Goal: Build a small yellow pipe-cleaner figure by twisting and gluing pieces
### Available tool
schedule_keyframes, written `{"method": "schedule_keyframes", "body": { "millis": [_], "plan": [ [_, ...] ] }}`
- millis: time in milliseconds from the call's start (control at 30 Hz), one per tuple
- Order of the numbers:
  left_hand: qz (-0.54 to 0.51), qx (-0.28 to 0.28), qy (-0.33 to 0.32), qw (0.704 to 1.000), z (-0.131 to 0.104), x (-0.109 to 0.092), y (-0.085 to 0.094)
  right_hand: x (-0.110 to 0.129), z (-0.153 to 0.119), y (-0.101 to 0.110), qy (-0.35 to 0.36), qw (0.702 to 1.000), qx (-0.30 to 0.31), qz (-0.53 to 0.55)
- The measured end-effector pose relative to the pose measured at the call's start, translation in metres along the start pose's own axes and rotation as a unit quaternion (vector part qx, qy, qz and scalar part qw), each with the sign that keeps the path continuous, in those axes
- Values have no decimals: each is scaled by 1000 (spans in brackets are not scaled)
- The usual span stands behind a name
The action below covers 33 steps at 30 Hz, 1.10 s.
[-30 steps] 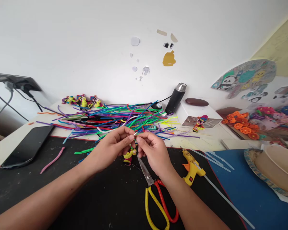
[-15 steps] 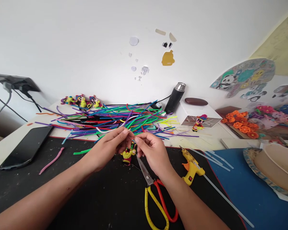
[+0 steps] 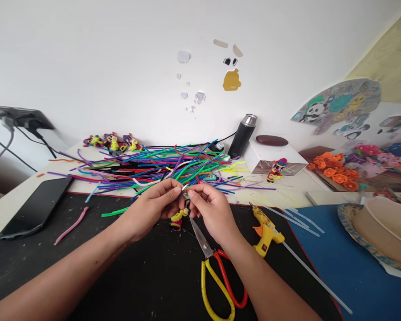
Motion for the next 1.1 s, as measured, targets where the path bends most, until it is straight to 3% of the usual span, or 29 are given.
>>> {"method": "schedule_keyframes", "body": {
  "millis": [467, 867, 1100],
  "plan": [
    [1, 18, -19, 1000, -1, -3, -6, -2, 1, -2, -5, 1000, 3, 29],
    [1, 4, -29, 1000, -1, -3, -4, 1, 1, -2, 2, 1000, 5, 29],
    [71, -29, -71, 995, -2, -8, 0, -1, 1, -2, -2, 1000, 6, 20]
  ]
}}
Point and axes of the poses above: each hand's wrist, its own z-axis towards the middle knuckle, its own y-axis out of the back of the hand, x = y × z, the point moved 9 cm from there along z, towards the middle knuckle, and after that the axes turned 4 degrees about x, right-handed, at the moved point
